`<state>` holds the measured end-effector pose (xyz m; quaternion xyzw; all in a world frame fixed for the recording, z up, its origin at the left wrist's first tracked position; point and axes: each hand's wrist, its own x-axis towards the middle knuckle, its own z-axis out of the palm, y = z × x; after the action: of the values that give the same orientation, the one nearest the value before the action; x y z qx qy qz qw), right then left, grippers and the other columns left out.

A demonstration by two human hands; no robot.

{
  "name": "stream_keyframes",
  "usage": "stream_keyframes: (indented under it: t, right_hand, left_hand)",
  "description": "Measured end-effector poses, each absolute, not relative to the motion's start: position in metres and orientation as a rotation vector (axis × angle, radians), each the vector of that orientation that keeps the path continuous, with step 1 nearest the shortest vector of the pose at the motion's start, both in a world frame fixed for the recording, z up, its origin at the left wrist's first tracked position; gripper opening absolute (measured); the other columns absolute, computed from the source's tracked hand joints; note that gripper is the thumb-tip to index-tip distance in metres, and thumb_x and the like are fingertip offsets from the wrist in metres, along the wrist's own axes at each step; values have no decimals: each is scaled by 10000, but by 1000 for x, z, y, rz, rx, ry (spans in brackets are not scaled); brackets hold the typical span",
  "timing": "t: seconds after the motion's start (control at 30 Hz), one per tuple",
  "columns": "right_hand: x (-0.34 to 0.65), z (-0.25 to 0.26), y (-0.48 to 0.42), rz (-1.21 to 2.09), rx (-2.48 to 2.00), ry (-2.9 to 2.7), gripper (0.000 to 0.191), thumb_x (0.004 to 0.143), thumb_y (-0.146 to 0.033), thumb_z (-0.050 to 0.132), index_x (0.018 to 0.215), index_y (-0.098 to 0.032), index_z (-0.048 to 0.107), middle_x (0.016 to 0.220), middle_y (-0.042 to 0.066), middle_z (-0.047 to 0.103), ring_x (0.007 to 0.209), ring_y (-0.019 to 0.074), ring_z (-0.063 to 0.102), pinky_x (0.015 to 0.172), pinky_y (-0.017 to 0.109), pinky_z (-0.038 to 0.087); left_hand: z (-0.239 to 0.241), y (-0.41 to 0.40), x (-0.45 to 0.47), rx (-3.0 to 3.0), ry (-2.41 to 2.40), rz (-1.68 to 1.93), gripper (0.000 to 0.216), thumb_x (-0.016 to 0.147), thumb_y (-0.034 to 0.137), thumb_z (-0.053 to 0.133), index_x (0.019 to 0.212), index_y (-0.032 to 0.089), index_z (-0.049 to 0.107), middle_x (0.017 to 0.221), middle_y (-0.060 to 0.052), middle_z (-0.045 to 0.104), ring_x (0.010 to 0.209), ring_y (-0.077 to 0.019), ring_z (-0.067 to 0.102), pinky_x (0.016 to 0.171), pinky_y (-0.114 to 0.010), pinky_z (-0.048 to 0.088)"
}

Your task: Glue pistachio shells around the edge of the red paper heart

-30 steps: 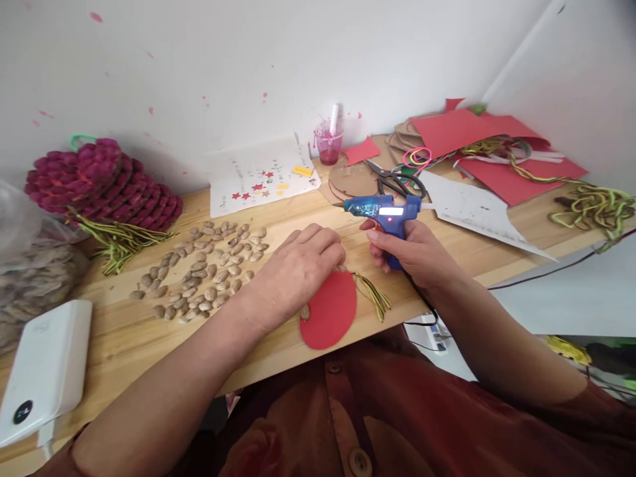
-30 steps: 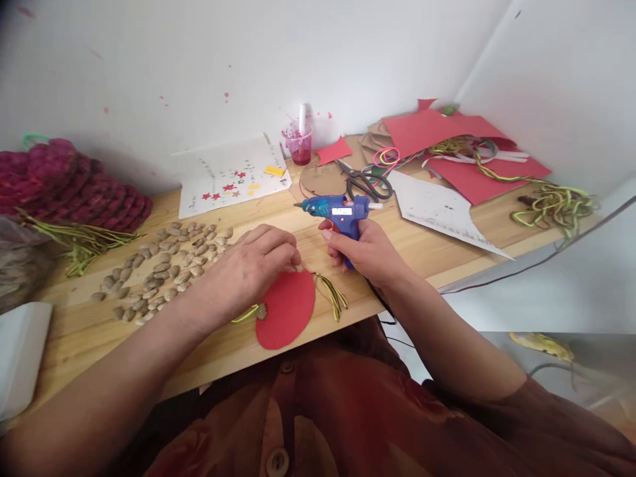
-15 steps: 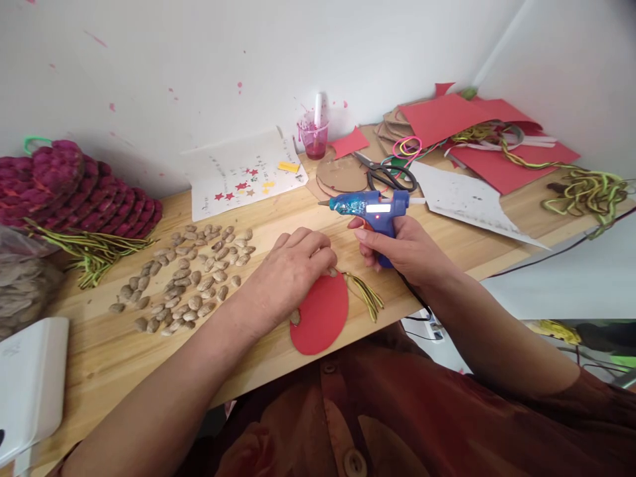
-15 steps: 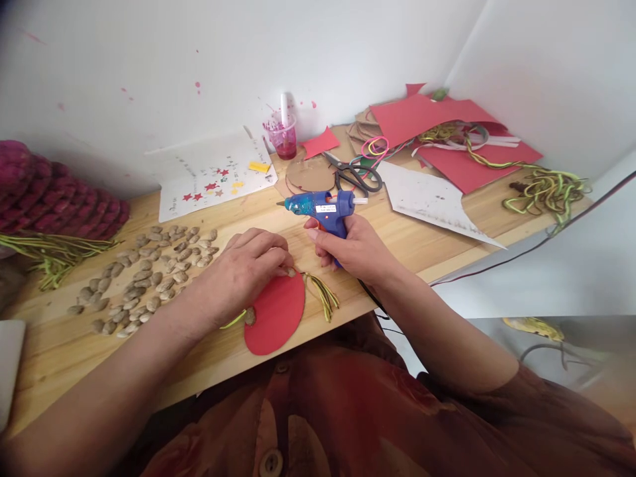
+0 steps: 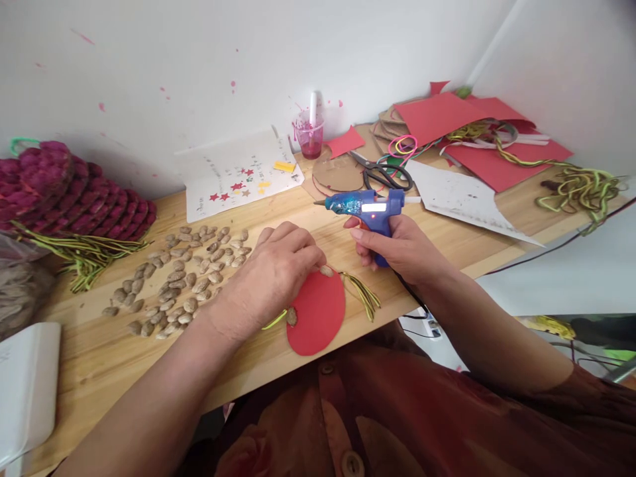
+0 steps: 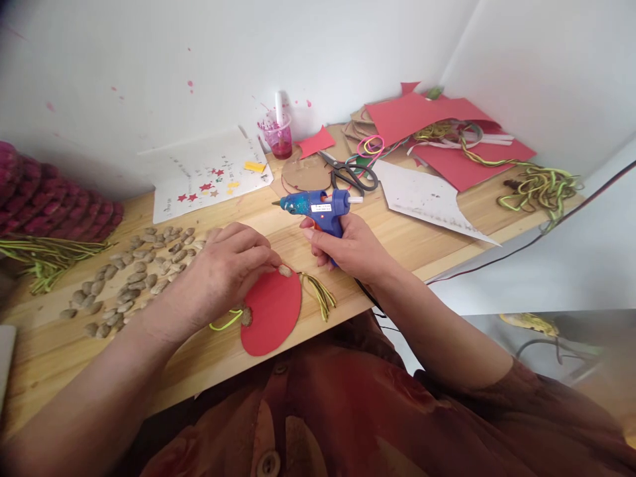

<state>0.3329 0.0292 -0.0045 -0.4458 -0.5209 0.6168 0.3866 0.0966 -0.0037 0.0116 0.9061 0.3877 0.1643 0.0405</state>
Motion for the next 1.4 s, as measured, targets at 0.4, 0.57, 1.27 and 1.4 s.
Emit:
stream_keyframes:
  t: [0.4,0.57,1.27,1.4]
  right_hand:
    - [332,-3,28,1553,-1174,-1327,205,858,-330,751,999,-194,696,637,-34,608,519,106,564,443,220,439]
    - [332,-2,28,1556,-1179,-1321,211,851,-344,758,986,-196,694,639,-36,608,519,106,566,443,219,434]
    - [334,-2,24,1533,-1130,-1179,352,794,-431,825,993,-181,679,614,-48,605,508,98,558,433,202,411]
    - [337,2,7,1514,-1106,-1144,338,807,-446,837,947,-185,673,599,-46,607,505,98,571,433,193,428]
  left_hand:
    - [7,-3,104,2812,1159,451,143,1017,226,584,958,223,714,956,-59,661,964,-240,550,818,-403,384]
    - [11,-4,106,2837,1150,421,165,1019,212,571,952,223,722,952,-60,661,949,-238,546,811,-406,377]
    - [20,-8,110,2620,1239,458,140,971,140,593,899,172,709,939,-77,700,970,-254,572,862,-412,392]
    - [20,-13,97,1835,1255,921,60,914,220,690,898,187,738,869,-35,708,848,-189,613,807,-334,461]
